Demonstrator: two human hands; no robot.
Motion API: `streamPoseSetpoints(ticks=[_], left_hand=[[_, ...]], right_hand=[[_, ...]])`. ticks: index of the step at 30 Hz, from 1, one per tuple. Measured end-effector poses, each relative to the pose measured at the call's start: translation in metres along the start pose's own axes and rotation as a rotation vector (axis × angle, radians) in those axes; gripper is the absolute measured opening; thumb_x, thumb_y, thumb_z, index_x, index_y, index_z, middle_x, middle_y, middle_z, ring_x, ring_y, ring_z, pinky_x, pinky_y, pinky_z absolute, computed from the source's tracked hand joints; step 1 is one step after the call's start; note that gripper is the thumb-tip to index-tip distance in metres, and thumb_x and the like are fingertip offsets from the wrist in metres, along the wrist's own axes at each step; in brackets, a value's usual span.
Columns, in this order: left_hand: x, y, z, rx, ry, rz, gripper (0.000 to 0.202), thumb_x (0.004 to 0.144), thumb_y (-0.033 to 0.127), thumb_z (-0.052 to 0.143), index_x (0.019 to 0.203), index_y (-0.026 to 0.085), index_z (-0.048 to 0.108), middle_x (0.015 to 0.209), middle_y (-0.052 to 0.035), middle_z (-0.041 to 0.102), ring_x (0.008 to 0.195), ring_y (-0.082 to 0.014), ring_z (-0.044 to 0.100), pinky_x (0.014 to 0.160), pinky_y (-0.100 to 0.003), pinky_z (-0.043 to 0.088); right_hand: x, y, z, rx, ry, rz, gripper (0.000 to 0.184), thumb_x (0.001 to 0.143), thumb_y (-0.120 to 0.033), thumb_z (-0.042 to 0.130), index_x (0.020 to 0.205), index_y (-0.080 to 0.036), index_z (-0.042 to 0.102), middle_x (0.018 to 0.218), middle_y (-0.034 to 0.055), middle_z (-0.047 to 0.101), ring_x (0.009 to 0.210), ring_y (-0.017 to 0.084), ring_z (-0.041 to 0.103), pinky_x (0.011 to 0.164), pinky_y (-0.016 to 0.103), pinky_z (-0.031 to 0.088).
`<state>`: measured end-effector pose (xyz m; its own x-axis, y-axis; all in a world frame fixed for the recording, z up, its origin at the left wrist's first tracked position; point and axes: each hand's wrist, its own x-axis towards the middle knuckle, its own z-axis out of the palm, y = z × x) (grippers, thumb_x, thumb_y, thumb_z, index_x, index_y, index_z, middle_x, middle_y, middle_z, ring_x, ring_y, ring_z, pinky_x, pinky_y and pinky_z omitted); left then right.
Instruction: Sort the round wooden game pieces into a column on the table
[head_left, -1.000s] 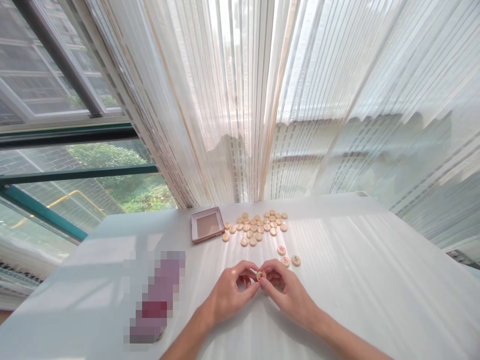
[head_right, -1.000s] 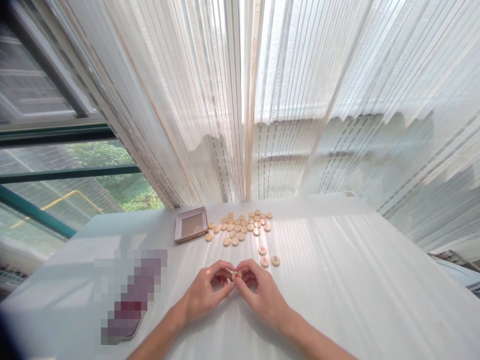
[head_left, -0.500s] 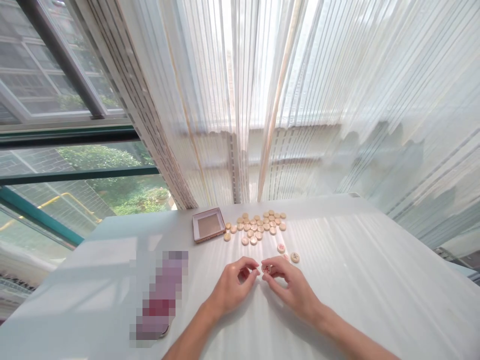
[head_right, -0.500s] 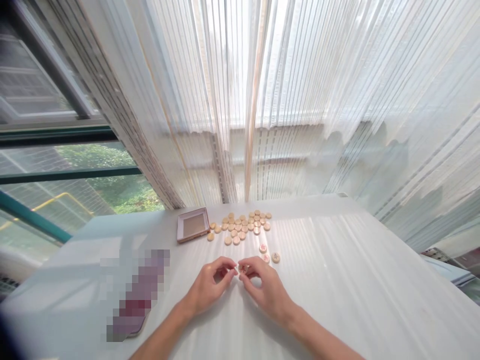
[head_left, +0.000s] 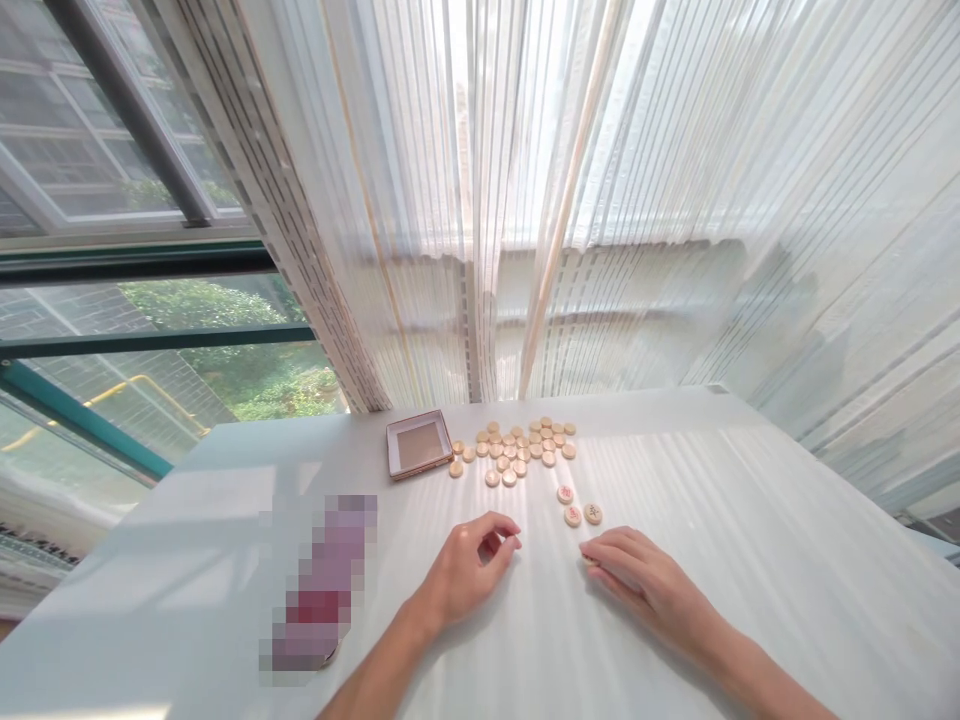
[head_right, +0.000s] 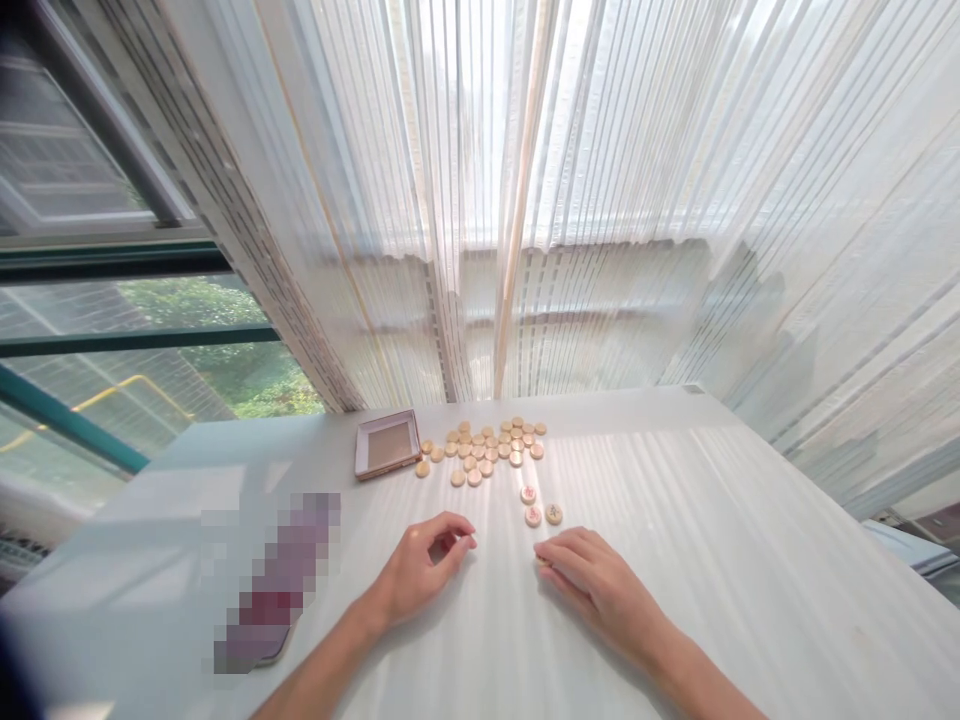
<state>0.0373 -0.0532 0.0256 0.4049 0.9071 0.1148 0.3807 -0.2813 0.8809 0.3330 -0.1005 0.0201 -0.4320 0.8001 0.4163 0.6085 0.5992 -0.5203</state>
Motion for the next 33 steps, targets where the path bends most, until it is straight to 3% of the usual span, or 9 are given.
streamPoseSetpoints(ticks=[4, 8, 11, 17, 33], left_hand=[[0.0, 0.002, -0.001, 0.013, 0.0, -0.001, 0.015, 0.098, 0.03, 0.06, 0.101, 0.021, 0.072, 0.087, -0.0035, 0.078, 0.074, -0.0177, 0.067, 0.069, -0.027, 0.051], [-0.001, 0.003, -0.001, 0.015, -0.011, -0.003, 0.015, 0.098, 0.028, 0.059, 0.101, 0.021, 0.072, 0.087, -0.0035, 0.078, 0.074, -0.0178, 0.067, 0.07, -0.028, 0.052], [-0.001, 0.003, -0.001, 0.013, -0.011, 0.016, 0.015, 0.098, 0.028, 0.059, 0.101, 0.021, 0.072, 0.088, -0.0035, 0.078, 0.075, -0.018, 0.068, 0.071, -0.028, 0.053], [-0.001, 0.003, -0.001, 0.013, -0.009, 0.019, 0.014, 0.098, 0.029, 0.059, 0.1, 0.021, 0.071, 0.085, -0.0035, 0.079, 0.075, -0.0188, 0.071, 0.071, -0.029, 0.054], [-0.001, 0.001, -0.001, -0.004, -0.022, 0.018, 0.016, 0.1, 0.032, 0.057, 0.106, 0.021, 0.068, 0.085, -0.0038, 0.08, 0.077, -0.0191, 0.072, 0.071, -0.029, 0.054]], right_hand=[[0.004, 0.003, 0.001, -0.022, -0.006, 0.014, 0.023, 0.104, -0.025, 0.06, 0.123, -0.03, 0.073, 0.109, 0.0088, 0.077, 0.102, 0.028, 0.071, 0.087, 0.043, 0.061], [0.004, 0.004, 0.004, -0.061, 0.005, 0.112, 0.024, 0.107, -0.028, 0.055, 0.118, -0.03, 0.075, 0.108, 0.0105, 0.07, 0.087, 0.024, 0.07, 0.075, 0.039, 0.062], [0.002, 0.005, 0.007, -0.054, 0.024, 0.142, 0.025, 0.108, -0.029, 0.053, 0.117, -0.03, 0.076, 0.11, 0.0102, 0.068, 0.087, 0.023, 0.07, 0.077, 0.039, 0.062], [0.0, 0.006, 0.009, 0.005, 0.078, 0.145, 0.018, 0.105, -0.028, 0.058, 0.114, -0.028, 0.073, 0.11, 0.0097, 0.07, 0.1, 0.027, 0.071, 0.085, 0.042, 0.063], [0.0, 0.006, 0.01, 0.01, 0.073, 0.12, 0.021, 0.105, -0.029, 0.057, 0.116, -0.029, 0.075, 0.108, 0.0108, 0.071, 0.096, 0.027, 0.072, 0.08, 0.041, 0.064]])
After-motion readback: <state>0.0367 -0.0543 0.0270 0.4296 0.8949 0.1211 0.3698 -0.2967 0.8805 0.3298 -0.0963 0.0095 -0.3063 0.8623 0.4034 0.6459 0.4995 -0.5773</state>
